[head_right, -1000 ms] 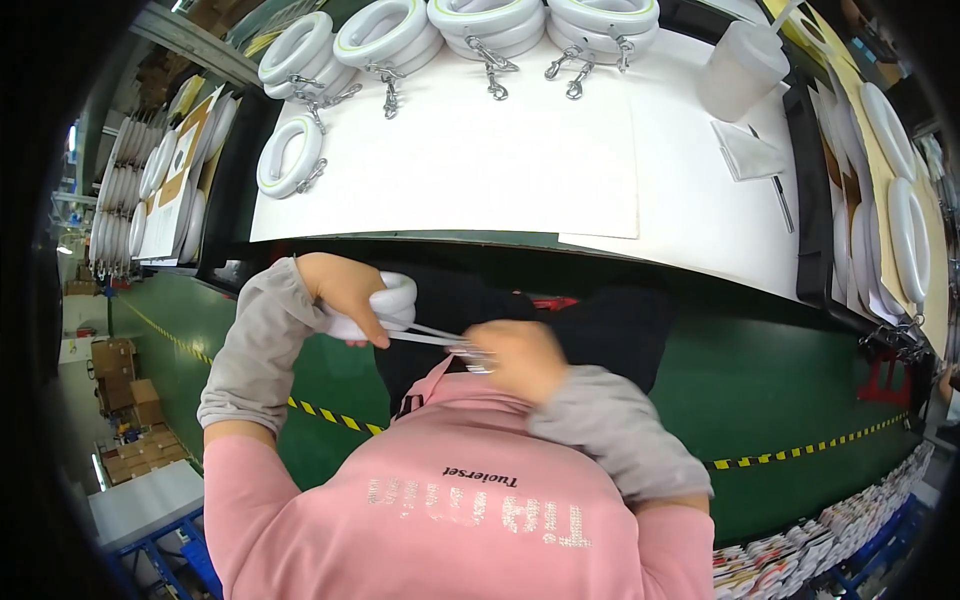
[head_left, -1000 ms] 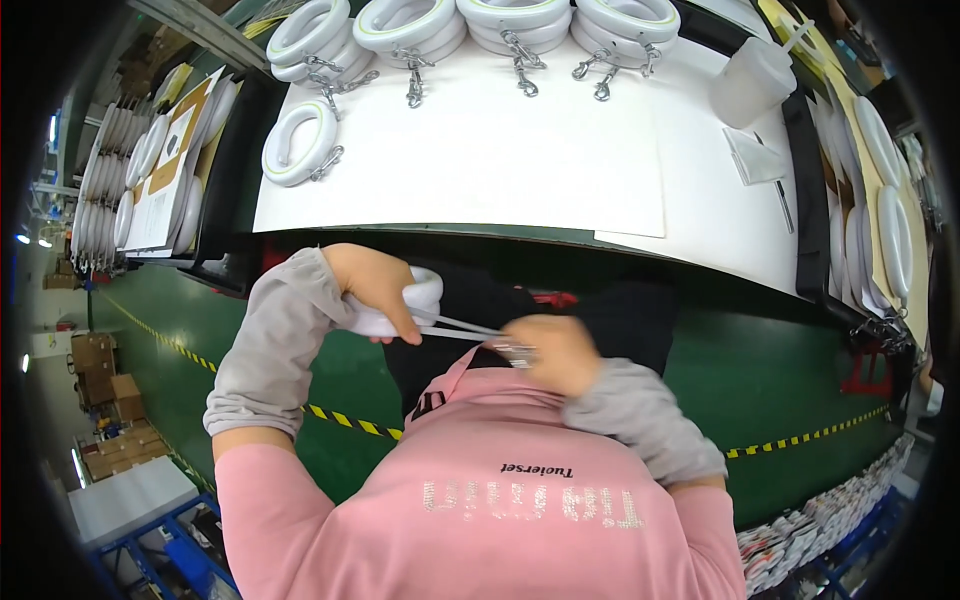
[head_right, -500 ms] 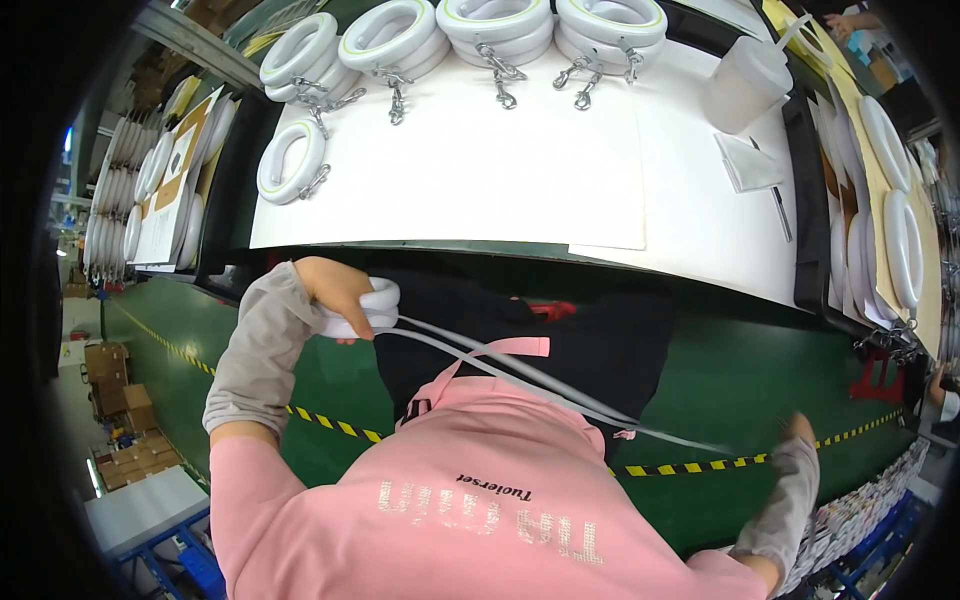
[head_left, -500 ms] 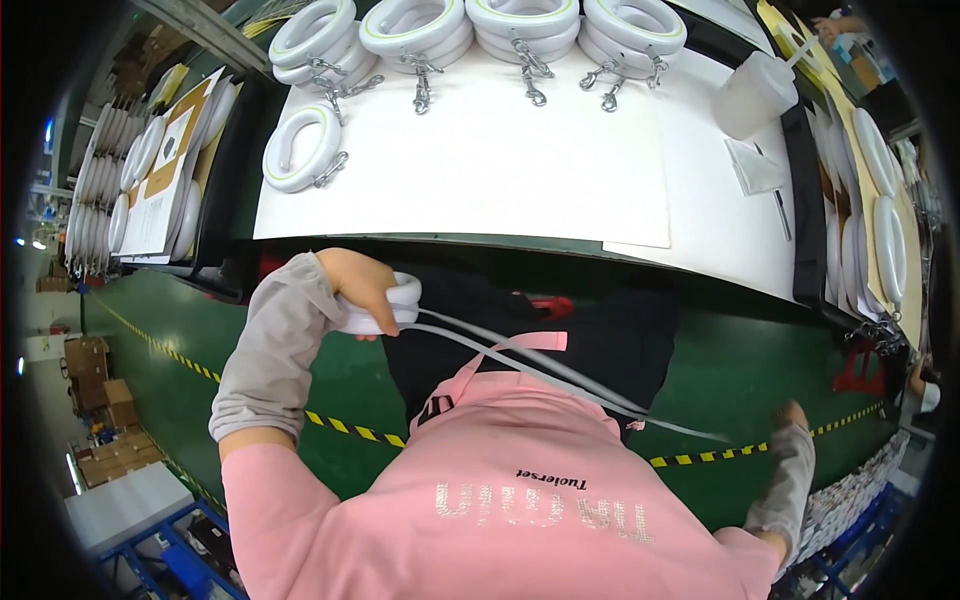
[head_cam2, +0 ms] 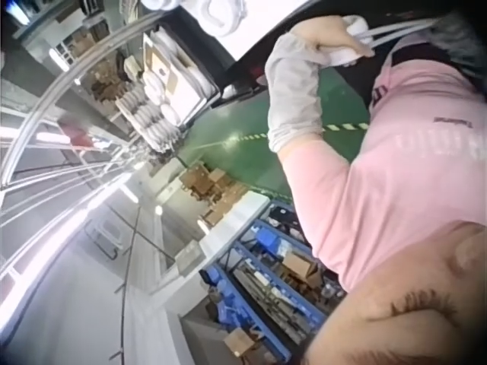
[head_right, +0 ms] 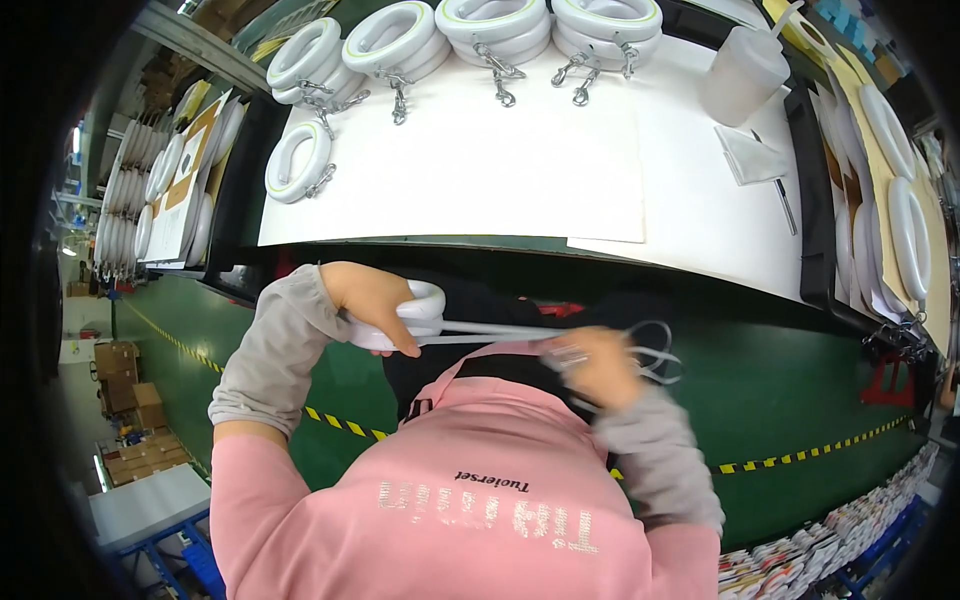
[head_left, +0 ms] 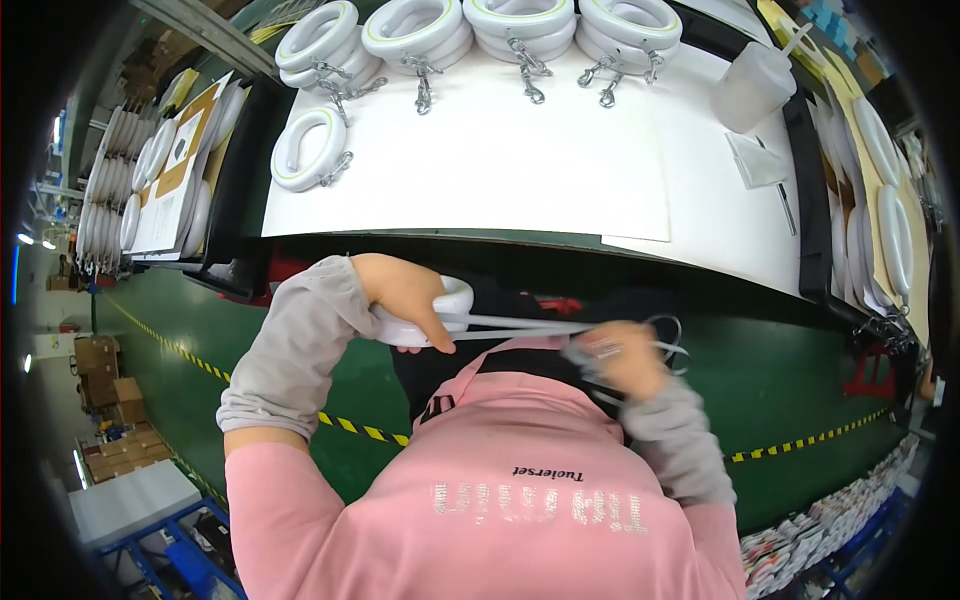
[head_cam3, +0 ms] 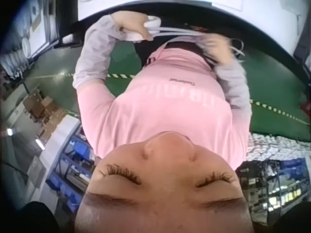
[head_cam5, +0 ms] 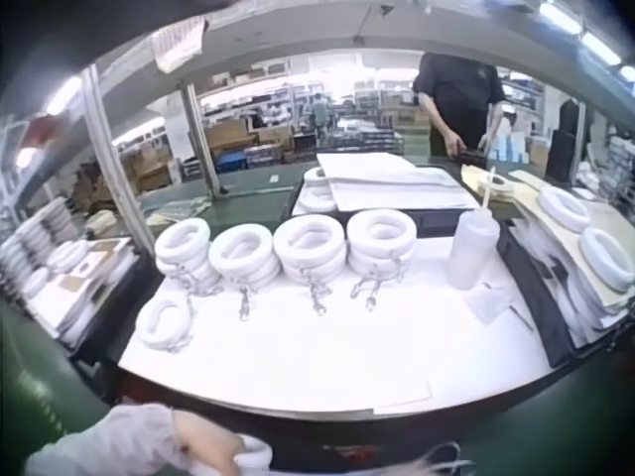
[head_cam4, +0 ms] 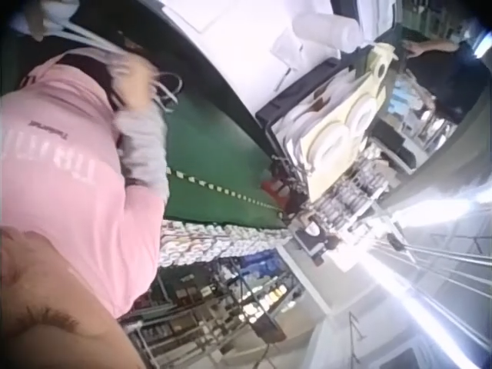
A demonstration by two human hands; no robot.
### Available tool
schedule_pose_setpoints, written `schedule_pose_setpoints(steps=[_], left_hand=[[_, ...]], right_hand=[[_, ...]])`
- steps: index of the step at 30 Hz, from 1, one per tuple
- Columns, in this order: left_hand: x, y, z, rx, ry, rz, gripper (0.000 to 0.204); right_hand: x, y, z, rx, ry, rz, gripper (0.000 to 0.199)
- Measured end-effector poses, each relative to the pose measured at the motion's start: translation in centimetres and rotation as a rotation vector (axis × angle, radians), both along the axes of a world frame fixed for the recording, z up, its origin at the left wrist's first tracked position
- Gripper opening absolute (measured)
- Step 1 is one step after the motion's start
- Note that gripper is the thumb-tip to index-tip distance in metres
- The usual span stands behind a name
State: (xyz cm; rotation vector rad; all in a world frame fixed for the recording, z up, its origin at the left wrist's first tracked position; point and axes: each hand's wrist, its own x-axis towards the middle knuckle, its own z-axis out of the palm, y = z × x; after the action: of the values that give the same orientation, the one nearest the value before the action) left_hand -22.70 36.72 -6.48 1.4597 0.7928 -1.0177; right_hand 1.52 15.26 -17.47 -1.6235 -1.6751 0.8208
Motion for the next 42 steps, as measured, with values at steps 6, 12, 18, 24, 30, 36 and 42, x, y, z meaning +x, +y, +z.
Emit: schedule_pose_setpoints(steps=[6, 12, 18, 24, 30, 36, 42], left_hand=[[-6.0, 3.3, -0.7, -0.052, 0.185, 0.106, 0.034], [-5.4, 6.4, -5.5, -0.189, 0.130, -0.023, 0.030], [-2.7, 3.2, -3.0, -0.030, 0.173, -0.111, 0.031], [-0.5, 2.1, -1.7, -0.013, 0.122, -0.146, 0.026], [-3.6, 1.9, -0.4, -0.150, 0.033, 0.192, 0.039], [-5.2, 2.9, -3.3, -0.220, 0.055, 0.164, 0.062], [-5.0, 1.8, -2.4, 0.070, 0.117, 0.226, 0.089]], right_hand=[[33.1, -29.5, -3.6, -0.660, -0.725, -1.293, 0.034], [37.5, -37.1, -3.4, -1.165, -1.047, -0.718, 0.030], [5.6, -0.1, 0.5, -0.067, -0.121, 0.176, 0.021], [-11.3, 7.7, -0.4, -0.283, 0.248, 0.387, 0.026], [0.5, 2.1, -0.1, 0.026, 0.057, -0.102, 0.012], [7.9, -2.7, -0.4, -0.118, -0.001, -0.196, 0.017], [12.9, -3.5, 6.7, -0.537, 0.339, 0.146, 0.018]])
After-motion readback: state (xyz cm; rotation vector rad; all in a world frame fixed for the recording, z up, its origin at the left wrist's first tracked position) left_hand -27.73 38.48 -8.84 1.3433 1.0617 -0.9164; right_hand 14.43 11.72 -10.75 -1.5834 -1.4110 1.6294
